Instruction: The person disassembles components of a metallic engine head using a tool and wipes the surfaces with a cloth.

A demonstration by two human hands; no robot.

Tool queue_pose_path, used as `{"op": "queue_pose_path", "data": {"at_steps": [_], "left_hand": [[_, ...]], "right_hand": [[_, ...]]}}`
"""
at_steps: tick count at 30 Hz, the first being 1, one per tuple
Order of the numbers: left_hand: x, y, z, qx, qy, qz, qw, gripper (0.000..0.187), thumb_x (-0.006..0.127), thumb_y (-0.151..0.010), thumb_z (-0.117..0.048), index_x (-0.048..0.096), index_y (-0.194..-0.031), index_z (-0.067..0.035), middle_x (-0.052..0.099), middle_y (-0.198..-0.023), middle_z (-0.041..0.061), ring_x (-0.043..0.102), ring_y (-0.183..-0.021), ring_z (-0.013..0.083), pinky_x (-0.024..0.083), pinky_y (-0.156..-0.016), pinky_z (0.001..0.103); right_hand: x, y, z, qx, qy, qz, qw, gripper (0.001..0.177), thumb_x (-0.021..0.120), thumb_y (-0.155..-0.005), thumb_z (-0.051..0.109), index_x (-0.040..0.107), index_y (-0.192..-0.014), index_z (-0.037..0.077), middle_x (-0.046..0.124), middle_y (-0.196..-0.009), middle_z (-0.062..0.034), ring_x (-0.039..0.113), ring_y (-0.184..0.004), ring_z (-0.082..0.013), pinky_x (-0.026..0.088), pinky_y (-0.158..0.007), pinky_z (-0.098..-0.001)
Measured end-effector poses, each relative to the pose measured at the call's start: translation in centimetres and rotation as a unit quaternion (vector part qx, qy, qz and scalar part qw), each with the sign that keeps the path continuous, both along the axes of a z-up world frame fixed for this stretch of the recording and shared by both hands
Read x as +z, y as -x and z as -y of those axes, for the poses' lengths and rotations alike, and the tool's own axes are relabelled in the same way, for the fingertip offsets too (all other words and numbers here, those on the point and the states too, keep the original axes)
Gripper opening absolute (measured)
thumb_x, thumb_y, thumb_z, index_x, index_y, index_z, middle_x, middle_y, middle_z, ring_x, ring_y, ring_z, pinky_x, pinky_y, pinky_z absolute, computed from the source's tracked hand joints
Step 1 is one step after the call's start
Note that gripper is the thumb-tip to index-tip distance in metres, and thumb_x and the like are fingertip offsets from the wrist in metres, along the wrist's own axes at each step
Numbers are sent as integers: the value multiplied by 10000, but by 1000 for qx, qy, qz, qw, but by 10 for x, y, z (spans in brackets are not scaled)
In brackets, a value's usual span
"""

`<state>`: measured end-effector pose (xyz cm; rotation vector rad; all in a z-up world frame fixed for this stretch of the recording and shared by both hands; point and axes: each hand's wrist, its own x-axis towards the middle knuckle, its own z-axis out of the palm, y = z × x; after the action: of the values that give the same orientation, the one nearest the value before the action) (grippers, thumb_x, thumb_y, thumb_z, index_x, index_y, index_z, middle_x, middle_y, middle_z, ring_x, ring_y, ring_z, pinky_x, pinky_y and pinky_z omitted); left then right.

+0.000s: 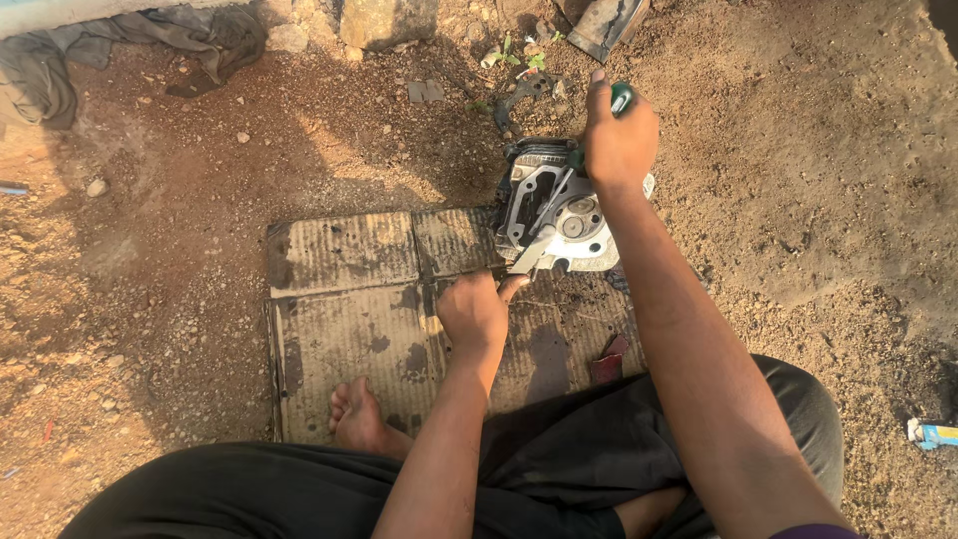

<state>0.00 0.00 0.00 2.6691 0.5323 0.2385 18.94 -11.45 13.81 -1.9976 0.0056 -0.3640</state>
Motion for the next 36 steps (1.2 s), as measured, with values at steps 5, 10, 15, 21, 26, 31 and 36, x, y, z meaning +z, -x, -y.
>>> {"op": "queue_pose_path", "data": {"at_steps": [5,10,15,21,26,31,36], "left_hand": [[17,8,6,-18,5,66,998,534,752,-869,-465,660,-1142,-16,721,-739,154,714,-622,314,551,-559,442],[9,9,8,-103,32,93,990,137,688,-913,-183,712,-1011,-90,734,-808,137,720,-722,320,550,-647,473],[16,10,13,-148,-7,157,976,229,703,-849,-63,759,-1066,-109,728,-860,146,713,-739,347,554,-671,477],[63,19,16,-160,-94,292,938,348,740,-761,-45,759,-1107,-78,717,-1053,129,696,-893,292,545,-709,445],[86,20,8,-178,-108,359,910,442,755,-834,-32,733,-1267,-119,698,-1059,69,647,-869,235,531,-706,386],[91,8,4,-159,-139,388,897,480,759,-873,-13,733,-1314,-201,712,-1074,43,622,-822,188,500,-652,341],[97,5,5,-167,-141,410,885,482,755,-902,-21,709,-1335,-227,712,-1100,16,610,-841,180,507,-687,339]], "right_hand": [[2,13,21,54,-346,35,936,336,593,-932,434,561,-888,102,599,-706,-46,614,-591,-194,534,-595,-379],[-28,79,112,122,-605,13,787,435,535,-980,499,442,-743,146,436,-678,-26,410,-645,-187,329,-604,-364],[-89,122,181,12,-673,-63,737,466,503,-995,529,422,-715,166,394,-627,7,366,-614,-154,308,-618,-342],[-105,95,218,-88,-811,3,579,470,526,-1034,471,435,-711,143,433,-630,-4,412,-612,-146,366,-645,-329],[-79,89,205,-61,-774,10,630,457,506,-980,468,414,-694,124,449,-629,-37,425,-615,-177,374,-641,-345],[-69,101,180,-30,-629,-11,776,317,541,-972,366,428,-746,173,436,-656,-2,411,-645,-161,335,-626,-347],[-71,102,159,62,-553,-9,831,314,547,-993,376,436,-791,163,442,-714,-19,414,-680,-175,350,-653,-358]]}}
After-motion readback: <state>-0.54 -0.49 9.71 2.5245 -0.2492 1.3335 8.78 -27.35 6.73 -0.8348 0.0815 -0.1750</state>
